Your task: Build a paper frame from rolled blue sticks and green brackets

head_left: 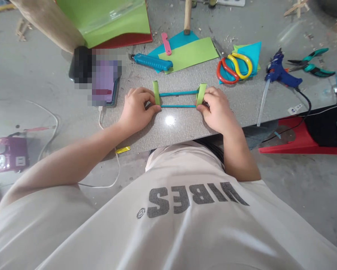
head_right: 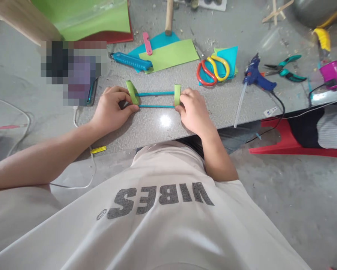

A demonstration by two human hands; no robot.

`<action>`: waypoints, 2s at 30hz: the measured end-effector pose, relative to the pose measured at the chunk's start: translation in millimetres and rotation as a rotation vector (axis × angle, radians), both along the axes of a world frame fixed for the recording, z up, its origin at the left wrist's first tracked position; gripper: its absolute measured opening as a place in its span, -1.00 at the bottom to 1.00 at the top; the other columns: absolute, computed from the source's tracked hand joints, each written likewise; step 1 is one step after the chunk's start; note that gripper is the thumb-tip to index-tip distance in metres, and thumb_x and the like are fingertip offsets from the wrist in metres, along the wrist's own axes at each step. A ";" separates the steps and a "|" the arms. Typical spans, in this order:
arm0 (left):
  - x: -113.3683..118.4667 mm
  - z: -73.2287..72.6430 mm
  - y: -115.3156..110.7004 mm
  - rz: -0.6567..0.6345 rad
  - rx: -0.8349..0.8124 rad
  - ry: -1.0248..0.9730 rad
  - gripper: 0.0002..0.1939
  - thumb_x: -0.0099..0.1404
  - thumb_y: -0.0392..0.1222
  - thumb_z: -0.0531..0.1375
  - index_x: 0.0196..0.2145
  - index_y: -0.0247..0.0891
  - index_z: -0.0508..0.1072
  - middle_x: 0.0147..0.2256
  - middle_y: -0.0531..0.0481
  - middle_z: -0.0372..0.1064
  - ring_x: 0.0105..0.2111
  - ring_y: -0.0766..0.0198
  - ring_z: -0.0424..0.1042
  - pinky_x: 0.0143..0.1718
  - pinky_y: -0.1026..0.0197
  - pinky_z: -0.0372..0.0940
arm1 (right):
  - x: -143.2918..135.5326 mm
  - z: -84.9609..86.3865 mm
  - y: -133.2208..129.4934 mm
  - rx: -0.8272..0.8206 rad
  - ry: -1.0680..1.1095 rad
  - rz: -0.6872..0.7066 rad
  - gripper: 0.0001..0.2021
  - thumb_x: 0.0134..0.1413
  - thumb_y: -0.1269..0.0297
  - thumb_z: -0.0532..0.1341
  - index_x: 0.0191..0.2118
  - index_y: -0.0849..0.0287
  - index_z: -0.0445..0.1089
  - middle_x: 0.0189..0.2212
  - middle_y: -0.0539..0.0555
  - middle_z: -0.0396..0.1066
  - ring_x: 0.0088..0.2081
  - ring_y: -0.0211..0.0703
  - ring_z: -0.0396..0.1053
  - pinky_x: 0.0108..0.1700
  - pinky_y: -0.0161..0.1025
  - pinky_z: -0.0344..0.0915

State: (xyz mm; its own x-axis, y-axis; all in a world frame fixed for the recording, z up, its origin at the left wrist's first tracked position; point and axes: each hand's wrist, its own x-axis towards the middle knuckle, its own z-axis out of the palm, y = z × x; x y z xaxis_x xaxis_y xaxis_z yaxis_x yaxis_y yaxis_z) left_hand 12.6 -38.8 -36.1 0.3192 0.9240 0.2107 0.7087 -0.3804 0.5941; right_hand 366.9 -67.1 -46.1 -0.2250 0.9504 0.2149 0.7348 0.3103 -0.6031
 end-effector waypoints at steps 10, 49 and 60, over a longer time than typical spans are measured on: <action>-1.0 6.3 1.3 -0.023 -0.041 0.009 -0.78 0.52 0.03 0.47 -0.24 -0.04 0.60 -0.05 -0.06 0.73 0.01 -0.10 0.63 0.25 -0.34 0.56 | 3.5 4.4 1.2 -0.020 0.012 0.012 -0.84 0.47 0.34 0.46 -0.15 -0.03 0.50 0.22 0.25 0.63 0.34 0.44 0.53 0.49 0.51 0.50; -17.9 -18.5 13.5 -0.152 0.099 0.062 -0.90 0.62 -0.06 0.44 -0.11 -0.05 0.67 -0.06 -0.11 0.68 -0.01 -0.10 0.58 0.10 -0.25 0.50 | 5.1 -4.5 0.5 0.052 -0.085 0.014 -0.97 0.57 0.30 0.36 -0.02 0.00 0.53 0.24 0.29 0.59 0.39 0.48 0.49 0.58 0.62 0.40; -7.7 9.9 6.4 -0.144 -0.093 0.115 -0.86 0.57 -0.03 0.43 -0.16 -0.07 0.77 -0.09 -0.10 0.69 -0.03 -0.09 0.62 0.18 -0.22 0.52 | 2.2 0.9 0.1 0.032 -0.089 -0.025 -0.86 0.51 0.41 0.36 -0.09 0.00 0.47 0.22 0.28 0.57 0.35 0.43 0.49 0.52 0.49 0.46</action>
State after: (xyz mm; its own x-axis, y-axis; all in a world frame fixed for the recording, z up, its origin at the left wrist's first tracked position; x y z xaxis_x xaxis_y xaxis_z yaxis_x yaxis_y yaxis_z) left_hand 4.9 -32.3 -26.3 0.4666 0.8808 0.0810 0.7162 -0.4300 0.5498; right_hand 369.1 -67.0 -45.2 -0.2204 0.9489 0.2258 0.7929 0.3091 -0.5251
